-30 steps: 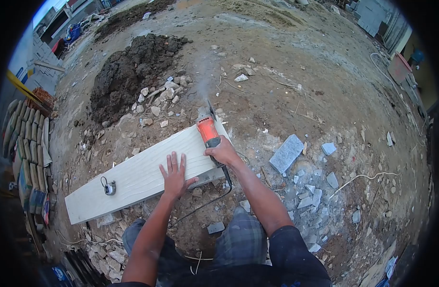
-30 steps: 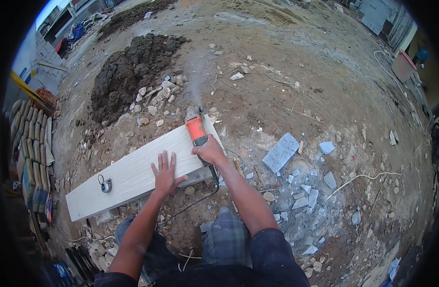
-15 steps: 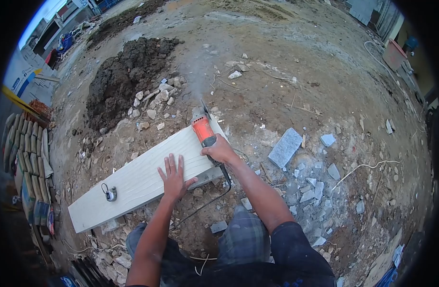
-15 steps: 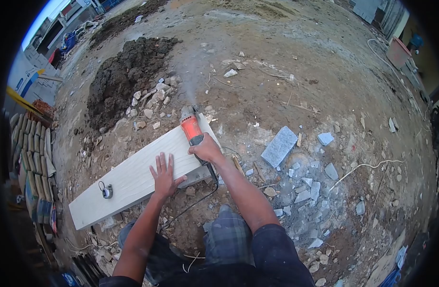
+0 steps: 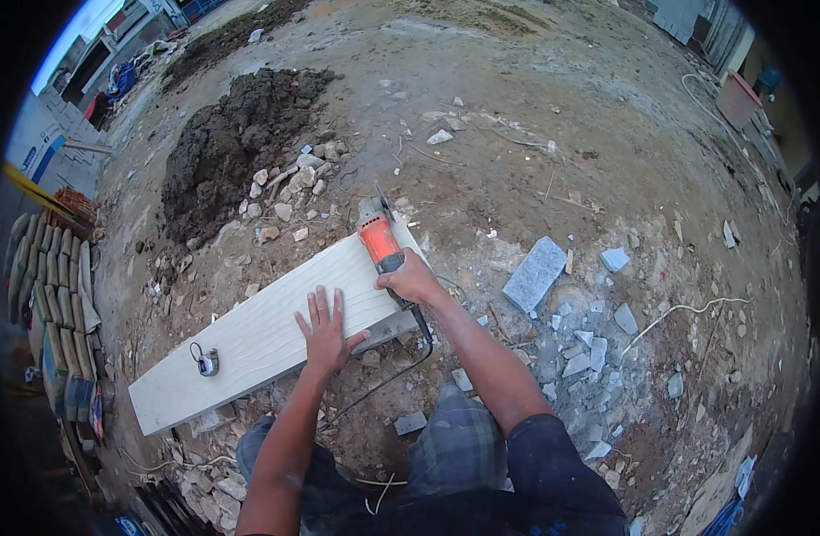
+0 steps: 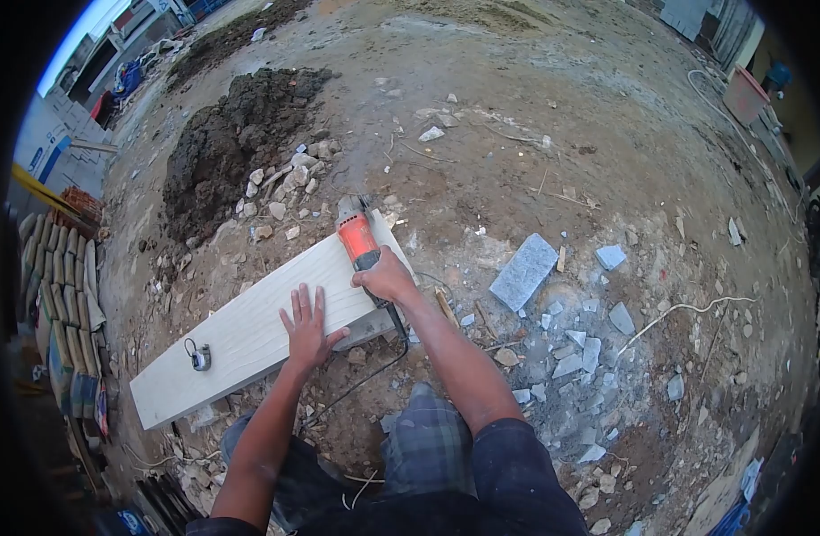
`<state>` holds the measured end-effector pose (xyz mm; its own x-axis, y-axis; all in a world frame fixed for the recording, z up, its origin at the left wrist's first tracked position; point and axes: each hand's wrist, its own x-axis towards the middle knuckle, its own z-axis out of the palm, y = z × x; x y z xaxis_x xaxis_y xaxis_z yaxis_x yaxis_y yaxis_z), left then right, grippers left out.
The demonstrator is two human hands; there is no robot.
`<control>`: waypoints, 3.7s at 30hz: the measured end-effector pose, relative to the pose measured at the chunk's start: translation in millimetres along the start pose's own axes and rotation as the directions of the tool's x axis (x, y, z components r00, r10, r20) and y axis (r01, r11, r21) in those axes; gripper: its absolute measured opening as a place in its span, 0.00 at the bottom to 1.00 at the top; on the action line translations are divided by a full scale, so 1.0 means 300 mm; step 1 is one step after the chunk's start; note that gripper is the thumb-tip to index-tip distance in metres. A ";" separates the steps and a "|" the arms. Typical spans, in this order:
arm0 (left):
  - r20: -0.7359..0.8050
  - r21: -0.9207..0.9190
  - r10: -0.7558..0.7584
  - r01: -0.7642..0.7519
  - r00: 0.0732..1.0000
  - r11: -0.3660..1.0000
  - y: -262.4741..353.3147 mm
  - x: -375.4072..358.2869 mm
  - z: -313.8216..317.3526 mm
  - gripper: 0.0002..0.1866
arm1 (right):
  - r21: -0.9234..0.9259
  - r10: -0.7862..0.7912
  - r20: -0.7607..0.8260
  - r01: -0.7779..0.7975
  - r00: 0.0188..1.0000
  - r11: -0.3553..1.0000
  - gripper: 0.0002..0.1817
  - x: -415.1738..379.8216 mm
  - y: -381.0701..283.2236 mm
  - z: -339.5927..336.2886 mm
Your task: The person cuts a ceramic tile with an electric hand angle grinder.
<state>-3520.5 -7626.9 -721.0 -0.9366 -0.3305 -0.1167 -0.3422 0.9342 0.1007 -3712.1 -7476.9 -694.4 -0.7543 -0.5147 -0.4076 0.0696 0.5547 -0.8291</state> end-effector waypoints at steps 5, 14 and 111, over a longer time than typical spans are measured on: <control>-0.011 0.006 0.006 -0.006 1.000 1.000 -0.003 0.001 0.006 0.58 | 0.010 -0.015 -0.014 0.015 1.000 1.000 0.44 0.006 0.007 0.006; 0.019 -0.009 0.003 -0.002 1.000 1.000 0.002 0.000 -0.006 0.57 | 0.029 0.003 0.012 -0.003 1.000 1.000 0.45 0.001 -0.001 -0.002; 0.013 0.015 0.004 -0.004 1.000 1.000 0.002 0.003 -0.007 0.58 | 0.053 0.005 -0.021 -0.004 1.000 0.999 0.39 0.017 0.005 -0.009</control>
<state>-3521.7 -7626.8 -718.8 -0.9368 -0.3251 -0.1295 -0.3374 0.9374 0.0867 -3717.6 -7476.8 -696.6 -0.7674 -0.4981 -0.4038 0.1073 0.5210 -0.8468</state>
